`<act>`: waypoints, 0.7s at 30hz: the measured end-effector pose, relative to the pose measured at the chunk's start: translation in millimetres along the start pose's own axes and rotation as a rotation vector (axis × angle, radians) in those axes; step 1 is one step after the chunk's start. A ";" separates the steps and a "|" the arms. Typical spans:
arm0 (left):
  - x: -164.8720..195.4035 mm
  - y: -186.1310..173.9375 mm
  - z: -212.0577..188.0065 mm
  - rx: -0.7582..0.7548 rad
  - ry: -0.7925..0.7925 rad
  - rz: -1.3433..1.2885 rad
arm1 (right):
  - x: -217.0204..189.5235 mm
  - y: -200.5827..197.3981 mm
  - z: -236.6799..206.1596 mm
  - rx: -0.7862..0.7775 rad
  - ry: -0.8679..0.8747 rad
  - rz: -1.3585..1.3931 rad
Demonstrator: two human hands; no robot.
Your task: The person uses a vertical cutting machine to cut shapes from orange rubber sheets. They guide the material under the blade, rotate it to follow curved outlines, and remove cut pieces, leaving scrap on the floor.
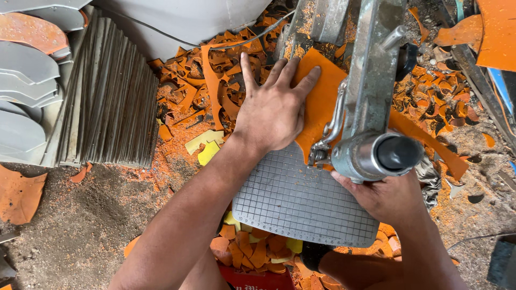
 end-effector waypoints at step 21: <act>-5.6 -9.1 -0.4 -0.239 -0.018 0.068 | 7.4 -3.2 -13.8 -0.089 0.060 -0.346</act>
Point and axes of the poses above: each hand's wrist, its own z-axis towards the middle knuckle, its own y-axis out of the palm, x = y × z, the point moved 9 cm from there along z, towards the middle knuckle, and after that the axes turned 8 degrees about y, right-handed, at the moved point
